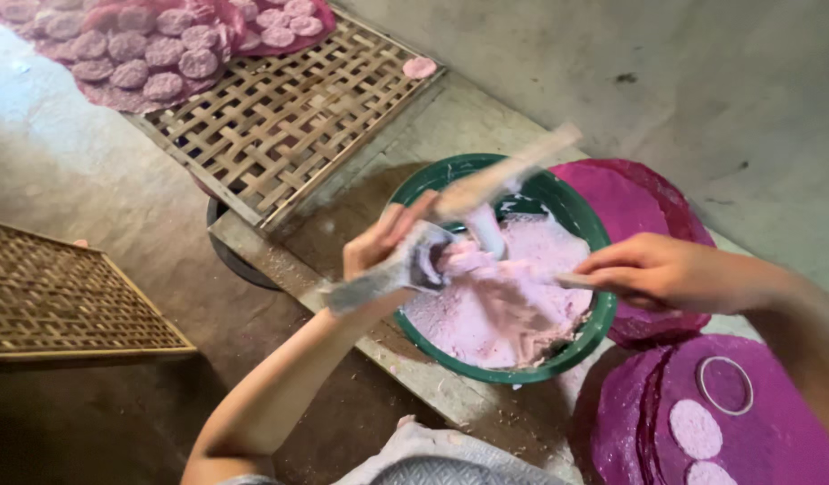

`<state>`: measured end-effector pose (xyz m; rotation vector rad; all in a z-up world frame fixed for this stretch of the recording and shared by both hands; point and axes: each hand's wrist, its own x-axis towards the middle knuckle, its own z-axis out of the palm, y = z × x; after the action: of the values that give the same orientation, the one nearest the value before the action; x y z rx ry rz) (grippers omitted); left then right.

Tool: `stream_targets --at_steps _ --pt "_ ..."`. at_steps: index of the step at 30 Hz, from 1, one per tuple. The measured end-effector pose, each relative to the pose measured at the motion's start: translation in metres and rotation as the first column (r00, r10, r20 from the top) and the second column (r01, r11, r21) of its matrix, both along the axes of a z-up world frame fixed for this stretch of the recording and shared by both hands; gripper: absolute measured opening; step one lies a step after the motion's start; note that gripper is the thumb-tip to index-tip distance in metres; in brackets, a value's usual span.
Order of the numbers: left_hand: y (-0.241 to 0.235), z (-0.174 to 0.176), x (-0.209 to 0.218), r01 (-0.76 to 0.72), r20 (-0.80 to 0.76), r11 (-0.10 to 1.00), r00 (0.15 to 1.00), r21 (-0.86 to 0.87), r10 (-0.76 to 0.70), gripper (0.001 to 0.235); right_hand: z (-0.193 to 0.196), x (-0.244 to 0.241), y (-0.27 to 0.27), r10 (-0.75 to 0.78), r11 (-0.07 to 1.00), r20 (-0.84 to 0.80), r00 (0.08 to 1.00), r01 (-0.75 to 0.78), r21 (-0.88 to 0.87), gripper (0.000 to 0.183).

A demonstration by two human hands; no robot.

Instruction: The person uses a specialized hand press tool to create circular dough discs on large pink mats, dipping the tool into a bowl of pink mixture between presses.

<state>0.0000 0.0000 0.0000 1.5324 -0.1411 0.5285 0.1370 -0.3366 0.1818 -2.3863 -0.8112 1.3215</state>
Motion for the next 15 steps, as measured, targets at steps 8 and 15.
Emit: stream_targets --at_steps 8,15 --pt "-0.047 0.038 -0.009 0.004 0.014 0.614 1.0 0.789 -0.024 0.054 0.008 -0.131 0.058 0.472 0.691 0.879 0.072 -0.649 -0.318 0.046" --pt "-0.028 0.059 -0.004 -0.133 -0.177 0.89 0.957 0.436 0.23 0.053 0.013 -0.127 -0.009 -0.018 0.99 0.825 0.565 -0.106 0.094 0.073"
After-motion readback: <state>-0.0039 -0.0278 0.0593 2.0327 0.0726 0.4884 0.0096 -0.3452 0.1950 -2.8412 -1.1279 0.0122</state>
